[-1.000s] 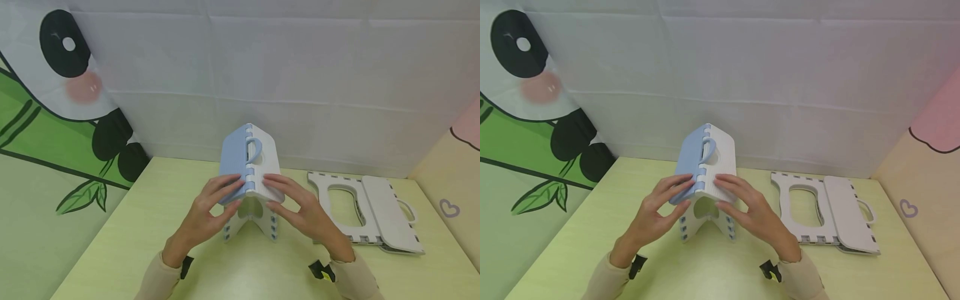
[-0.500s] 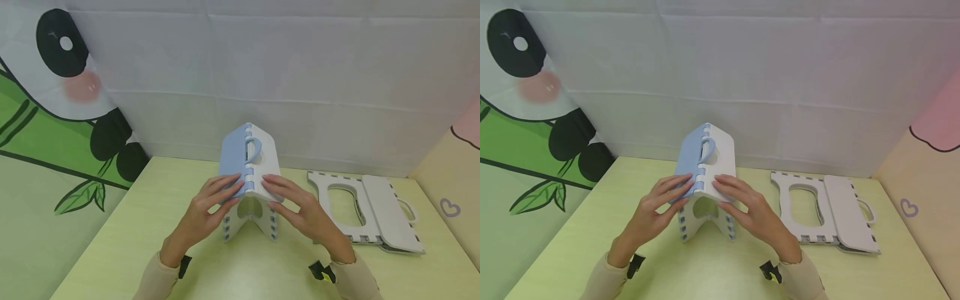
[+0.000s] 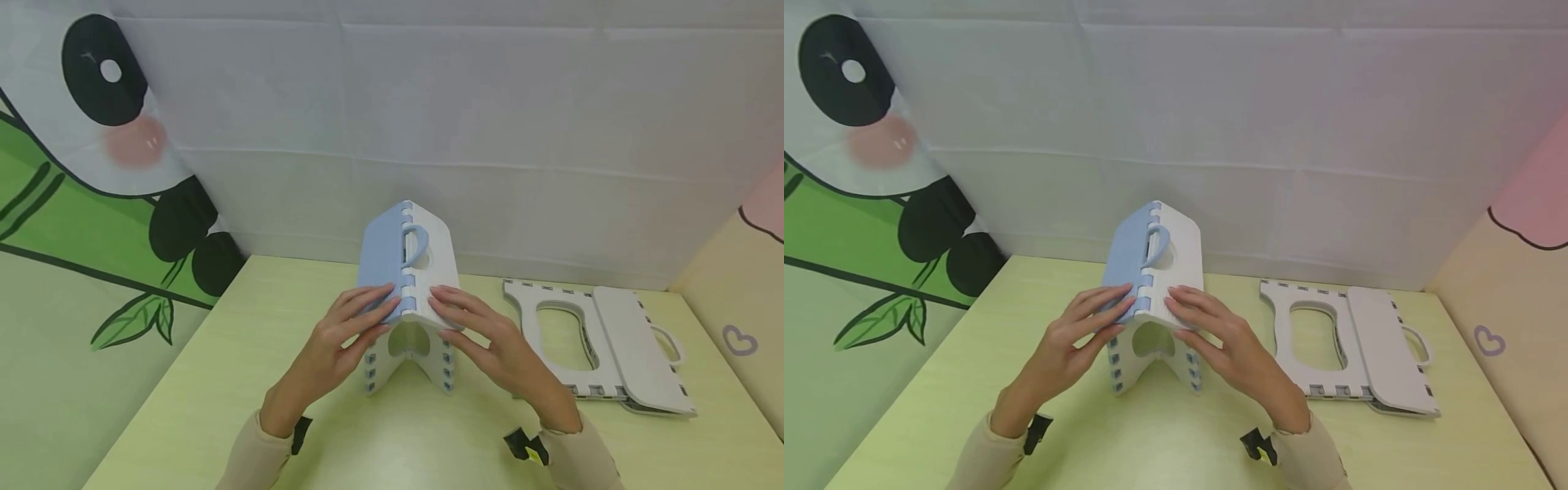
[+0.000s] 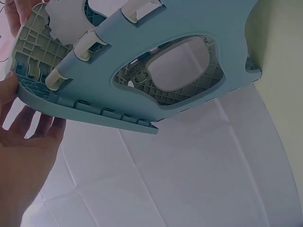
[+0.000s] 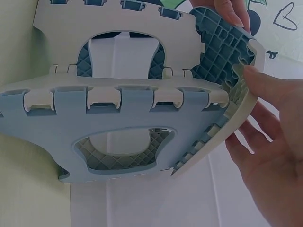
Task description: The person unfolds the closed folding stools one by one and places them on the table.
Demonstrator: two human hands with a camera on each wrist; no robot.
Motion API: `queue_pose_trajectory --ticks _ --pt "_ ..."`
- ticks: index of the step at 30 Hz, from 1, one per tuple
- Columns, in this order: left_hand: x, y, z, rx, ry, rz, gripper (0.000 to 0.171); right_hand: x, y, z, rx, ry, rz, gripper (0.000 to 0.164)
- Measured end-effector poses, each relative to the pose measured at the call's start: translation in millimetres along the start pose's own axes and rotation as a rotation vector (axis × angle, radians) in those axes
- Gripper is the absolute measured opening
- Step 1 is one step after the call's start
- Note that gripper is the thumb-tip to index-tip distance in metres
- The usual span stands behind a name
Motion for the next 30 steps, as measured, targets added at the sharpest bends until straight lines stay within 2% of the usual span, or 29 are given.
queue_pose_trajectory --ticks 5,14,30 --pt "-0.1 0.7 -0.8 0.005 -0.014 -0.006 0.055 0.1 -0.8 0.8 0.004 -0.002 -0.016 0.048" --pt "-0.6 1.1 -1.6 0.023 -0.037 -0.024 0.064 0.8 -2.7 2.4 0.012 -0.002 -0.056 0.043" --pt "0.4 0.9 -4.5 0.047 -0.055 -0.023 0.061 1.2 -2.2 3.3 0.008 -0.005 -0.039 0.042"
Point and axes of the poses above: each hand's wrist, its own x-axis towards the middle knuckle, its own z-axis out of the palm, y = z × x, the point moved 6 cm from there along x, towards the middle knuckle, and after that the axes turned 14 degrees about x, right-handed, at the moved point
